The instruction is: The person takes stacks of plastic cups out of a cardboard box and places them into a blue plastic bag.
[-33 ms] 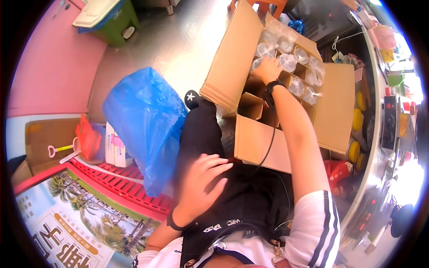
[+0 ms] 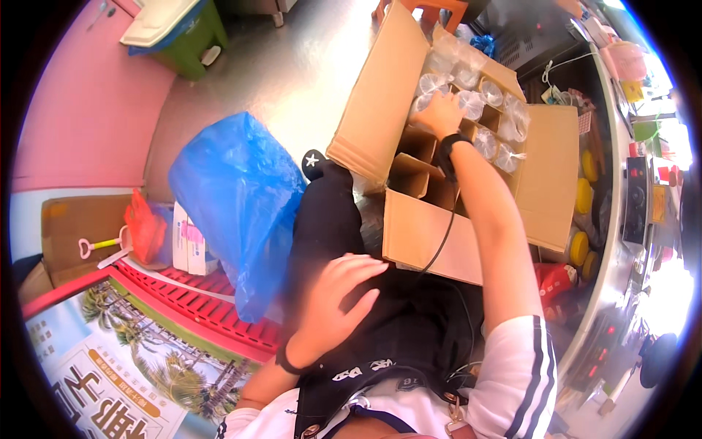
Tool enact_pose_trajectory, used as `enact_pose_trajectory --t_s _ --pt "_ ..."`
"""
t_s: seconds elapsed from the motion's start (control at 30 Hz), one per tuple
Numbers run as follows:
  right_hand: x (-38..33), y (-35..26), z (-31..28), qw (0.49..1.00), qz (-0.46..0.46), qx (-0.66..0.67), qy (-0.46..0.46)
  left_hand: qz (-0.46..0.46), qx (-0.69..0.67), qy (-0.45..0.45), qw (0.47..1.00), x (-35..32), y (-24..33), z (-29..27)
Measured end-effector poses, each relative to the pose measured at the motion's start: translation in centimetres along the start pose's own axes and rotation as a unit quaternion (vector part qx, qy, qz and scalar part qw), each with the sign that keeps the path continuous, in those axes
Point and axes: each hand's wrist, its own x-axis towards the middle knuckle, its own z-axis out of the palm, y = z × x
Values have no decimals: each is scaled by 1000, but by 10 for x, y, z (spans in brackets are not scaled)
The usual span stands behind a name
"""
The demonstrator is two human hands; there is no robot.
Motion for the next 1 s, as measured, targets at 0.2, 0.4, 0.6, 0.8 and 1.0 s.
enact_pose_trajectory --t_s 0.2,0.4,0.6,0.8,1.0 --pt "-12 39 -137 994 -73 58 49 -116 -456 -68 880 60 12 67" --pt "-90 22 -246 988 -120 58 83 -65 -590 -113 797 127 59 143" --pt "-130 38 -256 979 -145 85 116 18 -612 -167 773 111 60 169" --pt "-169 46 -264 973 -152 75 156 38 -547 -197 813 59 68 166" --pt "-228 66 -317 945 -168 207 190 145 292 83 942 -23 33 -11"
